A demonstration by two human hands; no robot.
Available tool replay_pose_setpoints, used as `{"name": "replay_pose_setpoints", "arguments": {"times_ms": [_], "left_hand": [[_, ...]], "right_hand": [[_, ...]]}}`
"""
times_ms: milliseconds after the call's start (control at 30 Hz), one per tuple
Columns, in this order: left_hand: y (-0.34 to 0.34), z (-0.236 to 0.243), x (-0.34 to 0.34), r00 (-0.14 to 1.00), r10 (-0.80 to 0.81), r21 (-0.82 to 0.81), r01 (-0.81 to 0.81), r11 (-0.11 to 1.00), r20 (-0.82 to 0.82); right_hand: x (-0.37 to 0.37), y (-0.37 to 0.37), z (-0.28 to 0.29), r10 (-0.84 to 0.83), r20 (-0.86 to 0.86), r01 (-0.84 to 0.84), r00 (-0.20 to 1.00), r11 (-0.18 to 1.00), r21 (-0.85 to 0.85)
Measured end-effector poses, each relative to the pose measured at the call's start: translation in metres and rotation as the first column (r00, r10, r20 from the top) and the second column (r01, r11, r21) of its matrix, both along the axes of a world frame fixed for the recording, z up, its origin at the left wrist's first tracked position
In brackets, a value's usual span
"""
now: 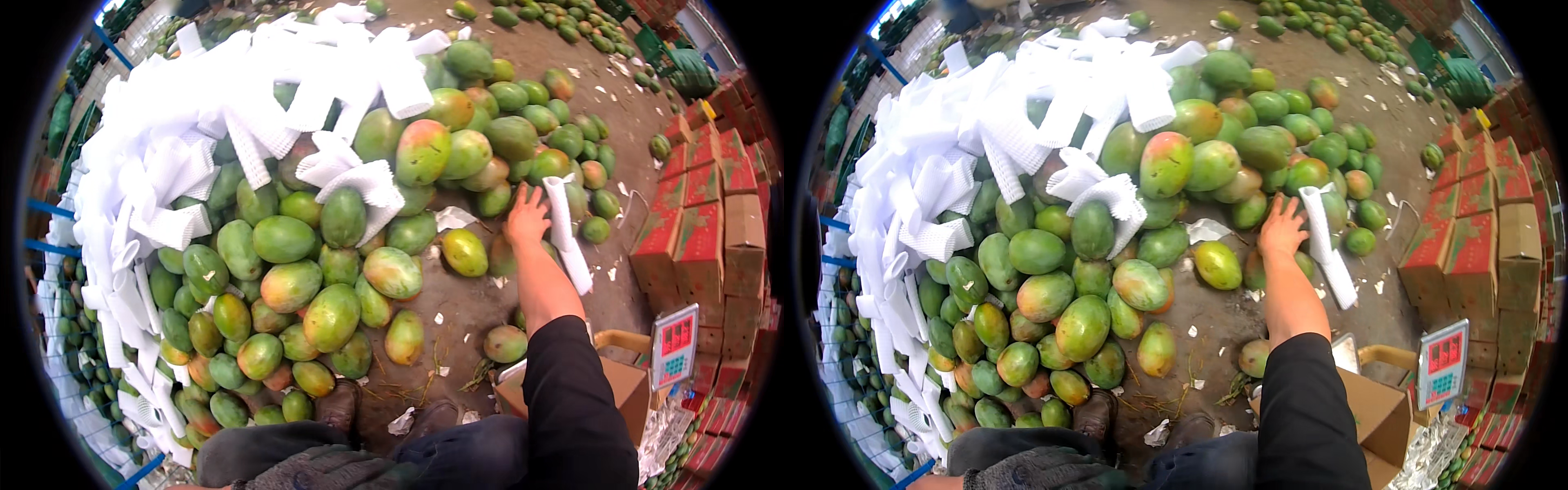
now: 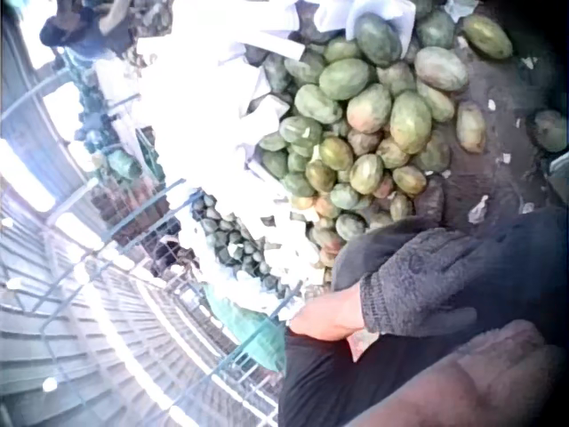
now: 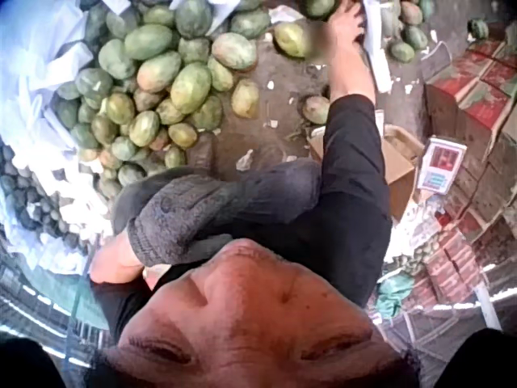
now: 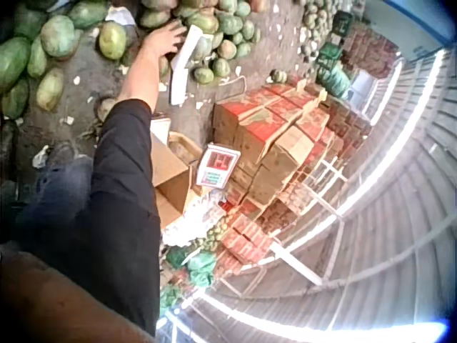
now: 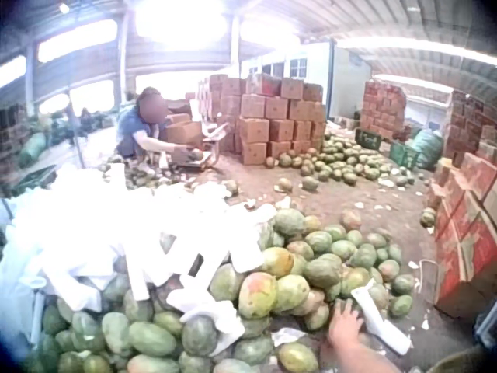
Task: The person sits on the floor and packs green mangoes into a cardboard box. They wrap each mango in a white foam net before placing it inside. After filling the box, they close the flaps and seal the package using a yellow tape dispenser.
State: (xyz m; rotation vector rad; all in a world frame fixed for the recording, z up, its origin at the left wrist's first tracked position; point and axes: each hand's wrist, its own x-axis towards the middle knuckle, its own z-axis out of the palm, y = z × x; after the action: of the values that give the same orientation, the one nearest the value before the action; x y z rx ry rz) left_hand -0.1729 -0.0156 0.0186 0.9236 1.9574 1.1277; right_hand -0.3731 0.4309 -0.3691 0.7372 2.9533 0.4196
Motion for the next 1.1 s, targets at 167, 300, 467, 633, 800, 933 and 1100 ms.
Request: {"name": "replay_pose_setpoints", "arguments": {"times_ms": [167,300,467,633,800,933,1100], "left_hand": [[-0.013,-0.002,-0.011,0.996,0.084,-0.073,-0.086,0.994,-0.025],[-0.017,-0.007,-0.015,0.998,-0.003,0.035,0.001,0.999,0.056],[-0.005,-0.002,-0.022,0.996,-0.025,0.14,0.013,0.99,0.085],[0.008,-0.008,-0.02,0.994,-0.047,0.234,0.023,0.972,0.095],[0.017,0.005,-0.008,0.987,-0.15,0.206,0.135,0.969,0.06],[0.014,-0.005,0.008,0.993,-0.12,0.262,0.115,0.958,0.0],[0.001,0.009,0.027,0.938,0.11,0.39,-0.241,0.889,0.329]], "right_hand": [[-0.02,-0.002,0.017,0.052,0.136,-0.04,0.989,0.995,-0.086],[-0.025,0.021,0.065,0.028,0.258,0.094,0.966,0.889,-0.448],[0.052,0.053,0.07,-0.209,0.434,0.406,0.876,-0.165,-0.899],[0.108,0.016,0.085,-0.069,0.489,0.37,0.87,-0.566,-0.737],[0.113,-0.042,0.118,0.135,0.384,0.374,0.913,-0.649,-0.663],[0.103,-0.143,0.149,0.231,0.24,0.333,0.943,-0.697,-0.635],[0.077,-0.183,0.156,0.264,0.114,0.186,0.958,-0.27,-0.945]]}}
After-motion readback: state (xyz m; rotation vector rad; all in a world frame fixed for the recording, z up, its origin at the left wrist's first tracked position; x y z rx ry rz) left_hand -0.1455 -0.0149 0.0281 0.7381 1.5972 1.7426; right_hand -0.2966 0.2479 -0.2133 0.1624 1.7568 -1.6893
